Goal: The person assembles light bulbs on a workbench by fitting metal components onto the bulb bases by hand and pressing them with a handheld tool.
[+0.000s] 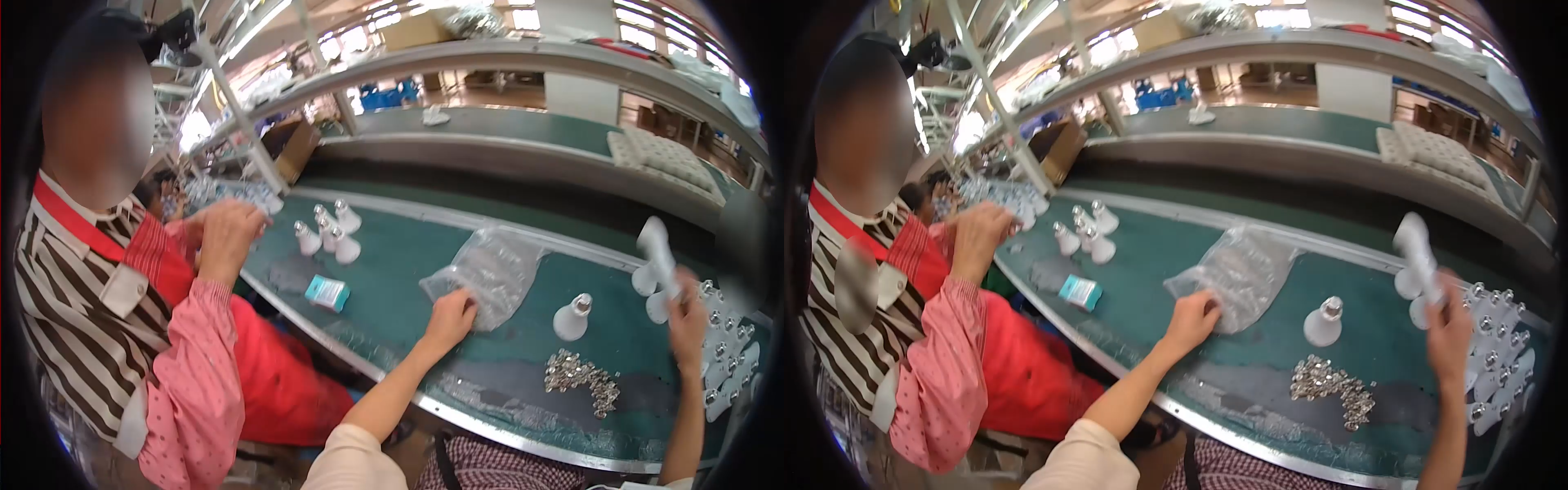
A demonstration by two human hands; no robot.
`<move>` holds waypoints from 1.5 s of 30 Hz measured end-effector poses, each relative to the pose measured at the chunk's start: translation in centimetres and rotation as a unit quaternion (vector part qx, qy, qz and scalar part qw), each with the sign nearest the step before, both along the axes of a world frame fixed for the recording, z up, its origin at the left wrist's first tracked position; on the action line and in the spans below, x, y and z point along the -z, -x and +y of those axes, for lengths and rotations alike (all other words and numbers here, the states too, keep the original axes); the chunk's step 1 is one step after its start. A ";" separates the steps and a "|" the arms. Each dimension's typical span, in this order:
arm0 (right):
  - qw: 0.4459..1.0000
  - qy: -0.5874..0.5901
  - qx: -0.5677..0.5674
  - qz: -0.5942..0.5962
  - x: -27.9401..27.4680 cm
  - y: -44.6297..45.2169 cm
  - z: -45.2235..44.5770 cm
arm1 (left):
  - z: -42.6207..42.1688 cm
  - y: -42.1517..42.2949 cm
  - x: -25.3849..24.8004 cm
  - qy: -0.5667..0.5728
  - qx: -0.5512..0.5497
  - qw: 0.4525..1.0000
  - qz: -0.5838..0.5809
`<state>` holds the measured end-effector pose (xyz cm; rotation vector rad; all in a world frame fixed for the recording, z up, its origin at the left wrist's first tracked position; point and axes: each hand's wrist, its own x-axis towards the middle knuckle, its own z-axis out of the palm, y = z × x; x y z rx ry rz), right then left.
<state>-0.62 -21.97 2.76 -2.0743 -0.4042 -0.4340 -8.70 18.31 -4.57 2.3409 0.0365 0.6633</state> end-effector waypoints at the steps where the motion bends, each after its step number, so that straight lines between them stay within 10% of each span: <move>1: 0.996 -0.045 -0.031 -0.065 -3.4 -1.0 1.1 | 0.0 -0.2 0.3 0.002 0.002 1.000 -0.029; 8: 0.985 0.015 -0.005 -0.172 -13.7 -8.5 3.8 | -0.5 0.0 -0.3 0.008 0.001 1.000 -0.002; 23: 0.995 0.011 -0.013 0.095 5.2 2.5 -0.8 | -0.5 2.3 -0.4 0.000 -0.005 1.000 -0.016; 32: 0.994 0.077 0.018 0.078 7.7 3.9 -1.0 | -1.7 3.6 -0.3 -0.028 -0.033 0.991 -0.130; 45: 0.991 0.088 0.035 0.097 7.5 3.7 -0.8 | 11.7 10.2 0.2 0.028 -0.338 0.941 -0.008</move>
